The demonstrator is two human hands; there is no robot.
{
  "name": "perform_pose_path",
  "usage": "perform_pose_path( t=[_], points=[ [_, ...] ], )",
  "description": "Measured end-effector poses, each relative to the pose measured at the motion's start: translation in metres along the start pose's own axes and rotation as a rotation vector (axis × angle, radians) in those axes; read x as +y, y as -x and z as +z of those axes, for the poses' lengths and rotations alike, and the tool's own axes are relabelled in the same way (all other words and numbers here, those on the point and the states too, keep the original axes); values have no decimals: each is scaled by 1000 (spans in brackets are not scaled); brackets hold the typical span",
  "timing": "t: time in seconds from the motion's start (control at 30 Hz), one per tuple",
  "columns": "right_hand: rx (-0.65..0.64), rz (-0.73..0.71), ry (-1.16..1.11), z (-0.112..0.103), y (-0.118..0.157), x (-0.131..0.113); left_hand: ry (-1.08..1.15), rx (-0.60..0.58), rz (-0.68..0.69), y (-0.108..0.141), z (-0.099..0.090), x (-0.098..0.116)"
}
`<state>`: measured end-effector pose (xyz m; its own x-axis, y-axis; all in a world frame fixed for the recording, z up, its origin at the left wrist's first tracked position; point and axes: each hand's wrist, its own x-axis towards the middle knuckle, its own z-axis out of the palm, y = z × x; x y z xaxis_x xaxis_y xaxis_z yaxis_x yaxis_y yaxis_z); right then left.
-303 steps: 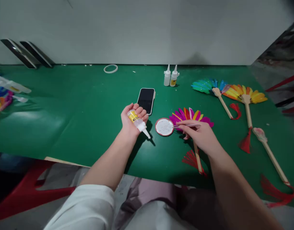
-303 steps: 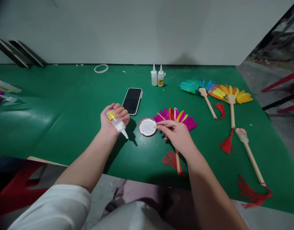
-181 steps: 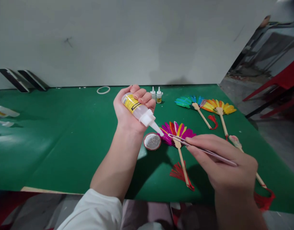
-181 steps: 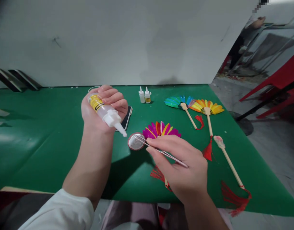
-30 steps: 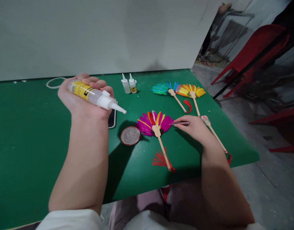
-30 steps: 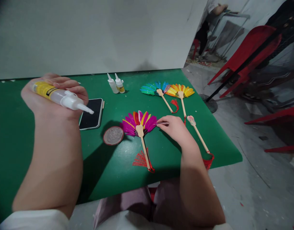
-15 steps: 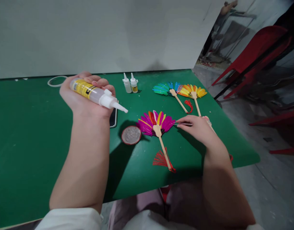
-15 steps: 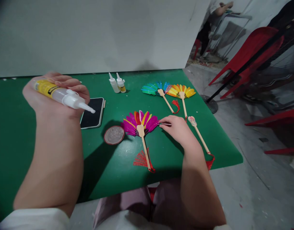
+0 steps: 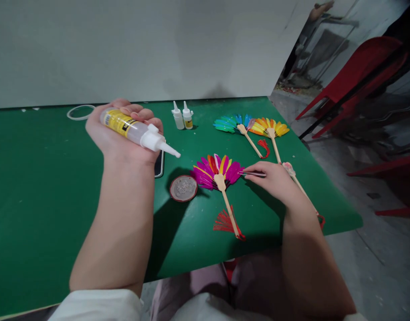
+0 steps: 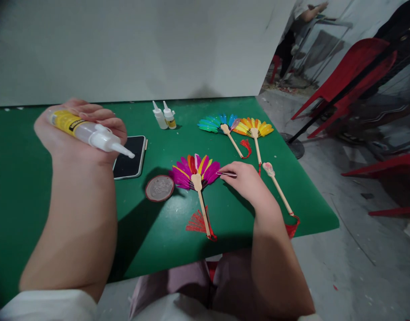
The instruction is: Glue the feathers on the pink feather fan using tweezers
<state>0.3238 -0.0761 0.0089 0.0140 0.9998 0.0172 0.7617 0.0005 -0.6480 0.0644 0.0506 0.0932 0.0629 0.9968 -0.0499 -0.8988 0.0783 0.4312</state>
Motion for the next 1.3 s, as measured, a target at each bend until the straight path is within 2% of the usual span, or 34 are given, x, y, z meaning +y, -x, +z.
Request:
perform_pose_path(
  t=[0.23,0.63,0.83,1.3],
  points=[
    [-12,9,-22,2,0,5,9,18,8,0,2,-2],
    [10,89,-44,-1,0,-6,12,11,6,2,3,-3],
    [16,84,-61,0,-1,-6,11,12,3,3,4,-3],
    [11,86,37,-1,-2,-6,-26,21,11,0,4,-3]
  ],
)
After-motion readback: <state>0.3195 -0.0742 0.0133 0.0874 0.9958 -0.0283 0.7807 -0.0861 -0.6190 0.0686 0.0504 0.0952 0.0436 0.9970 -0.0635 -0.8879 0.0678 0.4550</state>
